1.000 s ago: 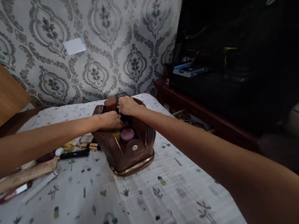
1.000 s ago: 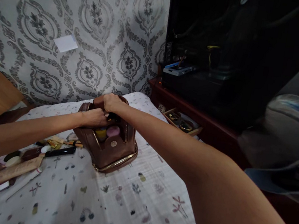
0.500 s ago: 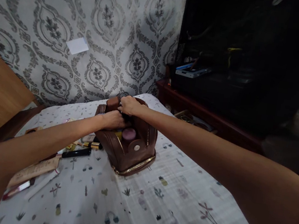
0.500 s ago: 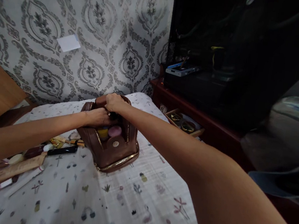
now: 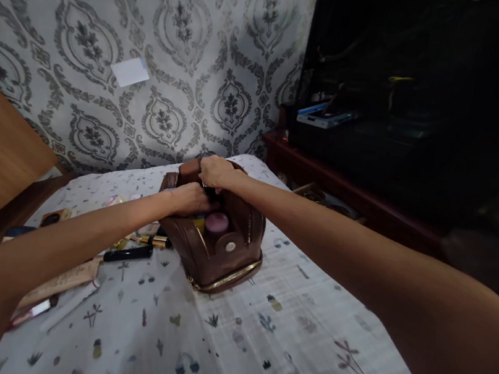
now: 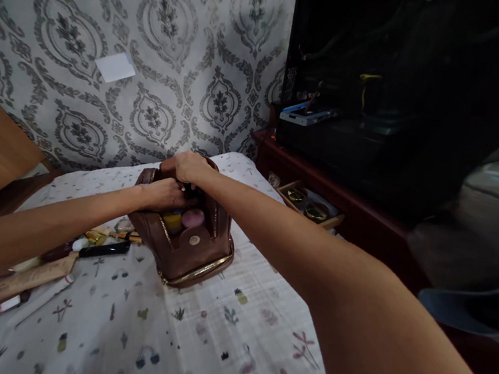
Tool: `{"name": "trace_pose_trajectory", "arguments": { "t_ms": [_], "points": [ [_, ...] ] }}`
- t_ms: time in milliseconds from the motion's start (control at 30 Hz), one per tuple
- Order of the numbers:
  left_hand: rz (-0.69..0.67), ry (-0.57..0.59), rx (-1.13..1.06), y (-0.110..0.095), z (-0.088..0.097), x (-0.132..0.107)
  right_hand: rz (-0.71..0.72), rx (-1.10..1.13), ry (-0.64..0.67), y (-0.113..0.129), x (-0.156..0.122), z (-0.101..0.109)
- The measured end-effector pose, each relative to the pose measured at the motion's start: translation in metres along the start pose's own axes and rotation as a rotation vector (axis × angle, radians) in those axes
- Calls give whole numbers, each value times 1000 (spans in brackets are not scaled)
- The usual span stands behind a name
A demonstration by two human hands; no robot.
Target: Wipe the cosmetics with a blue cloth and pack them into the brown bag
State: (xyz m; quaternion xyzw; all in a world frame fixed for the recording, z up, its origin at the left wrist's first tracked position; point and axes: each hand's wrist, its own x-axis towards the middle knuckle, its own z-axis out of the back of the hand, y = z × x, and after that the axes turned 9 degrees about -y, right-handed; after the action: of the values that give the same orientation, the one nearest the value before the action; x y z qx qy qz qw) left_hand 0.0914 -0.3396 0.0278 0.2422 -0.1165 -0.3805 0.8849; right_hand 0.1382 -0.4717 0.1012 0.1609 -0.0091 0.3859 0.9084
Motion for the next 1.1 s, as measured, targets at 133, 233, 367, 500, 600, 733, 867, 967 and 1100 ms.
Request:
{"name": "trace_pose_trajectory", "arguments": {
  "t_ms": [133,233,367,500,600,733,867,967,1100],
  "points": [
    [-44,62,-2,-1,9,3,-11,3,13,-1,-3,0],
    [-48,87,1,-2,18,4,8,-2,2,-3,-4,2],
    [-31,111,-14,-1,28,3,33,-32,9,-3,-7,7],
    [11,135,-39,1,33,2,47,-72,-1,0,-14,15],
    [37,155,-48,2,35,3,64,-95,-32,2,-20,19],
    [51,171,-55,2,36,4,59,-105,-30,3,-22,20],
    [50,185,-67,3,34,2,51,-106,-26,2,-20,20],
    [52,179,-77,3,30,1,48,-113,-27,0,-16,18],
    [75,147,-82,2,23,1,57,-123,-36,0,-10,13]
  ]
}}
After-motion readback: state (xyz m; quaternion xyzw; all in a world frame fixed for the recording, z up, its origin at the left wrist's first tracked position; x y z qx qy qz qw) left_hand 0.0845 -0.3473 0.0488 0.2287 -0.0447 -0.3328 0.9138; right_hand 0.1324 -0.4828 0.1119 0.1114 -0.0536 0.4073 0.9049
